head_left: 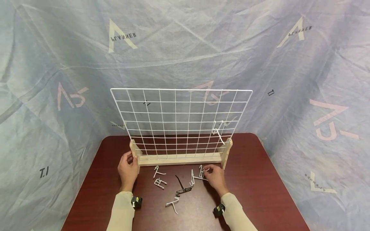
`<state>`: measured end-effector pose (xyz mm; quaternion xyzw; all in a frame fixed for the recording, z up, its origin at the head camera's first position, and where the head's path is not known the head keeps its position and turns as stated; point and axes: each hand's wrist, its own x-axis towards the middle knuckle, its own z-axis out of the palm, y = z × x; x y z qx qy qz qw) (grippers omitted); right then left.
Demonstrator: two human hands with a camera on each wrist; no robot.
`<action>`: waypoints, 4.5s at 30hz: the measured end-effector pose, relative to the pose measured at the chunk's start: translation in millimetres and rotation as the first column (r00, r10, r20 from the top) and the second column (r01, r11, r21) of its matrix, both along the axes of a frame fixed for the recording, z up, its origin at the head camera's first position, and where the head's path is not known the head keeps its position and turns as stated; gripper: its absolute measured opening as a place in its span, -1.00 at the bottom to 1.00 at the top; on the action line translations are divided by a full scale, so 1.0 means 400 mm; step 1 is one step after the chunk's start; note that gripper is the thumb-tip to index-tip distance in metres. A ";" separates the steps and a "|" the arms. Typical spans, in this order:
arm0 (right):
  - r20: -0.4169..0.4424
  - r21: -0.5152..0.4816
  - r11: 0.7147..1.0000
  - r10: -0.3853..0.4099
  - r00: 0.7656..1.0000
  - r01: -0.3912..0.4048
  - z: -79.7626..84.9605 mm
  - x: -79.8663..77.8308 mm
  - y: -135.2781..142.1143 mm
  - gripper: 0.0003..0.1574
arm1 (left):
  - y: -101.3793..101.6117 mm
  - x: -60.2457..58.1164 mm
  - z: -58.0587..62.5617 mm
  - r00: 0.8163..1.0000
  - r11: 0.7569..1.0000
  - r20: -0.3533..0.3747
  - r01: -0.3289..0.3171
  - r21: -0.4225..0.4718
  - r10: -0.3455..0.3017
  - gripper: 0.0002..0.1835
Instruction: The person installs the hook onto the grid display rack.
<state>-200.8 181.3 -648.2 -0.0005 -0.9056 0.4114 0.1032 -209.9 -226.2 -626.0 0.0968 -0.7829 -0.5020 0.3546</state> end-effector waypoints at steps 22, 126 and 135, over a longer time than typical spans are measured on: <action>-0.153 -0.186 0.982 -0.057 0.987 0.028 0.026 0.006 -0.014 -0.86 | -0.004 -0.001 -0.011 1.000 1.000 -0.017 0.004 0.028 -0.003 -0.70; -0.722 -0.099 0.981 0.046 0.691 -0.168 0.496 -0.062 -0.198 -0.91 | -0.003 0.003 -0.002 0.999 0.998 -0.052 -0.012 -0.063 0.009 -0.73; -0.714 -0.109 0.977 0.051 0.699 -0.182 0.483 -0.059 -0.199 -0.93 | -0.001 0.002 -0.004 0.999 0.998 -0.051 -0.017 -0.063 0.014 -0.74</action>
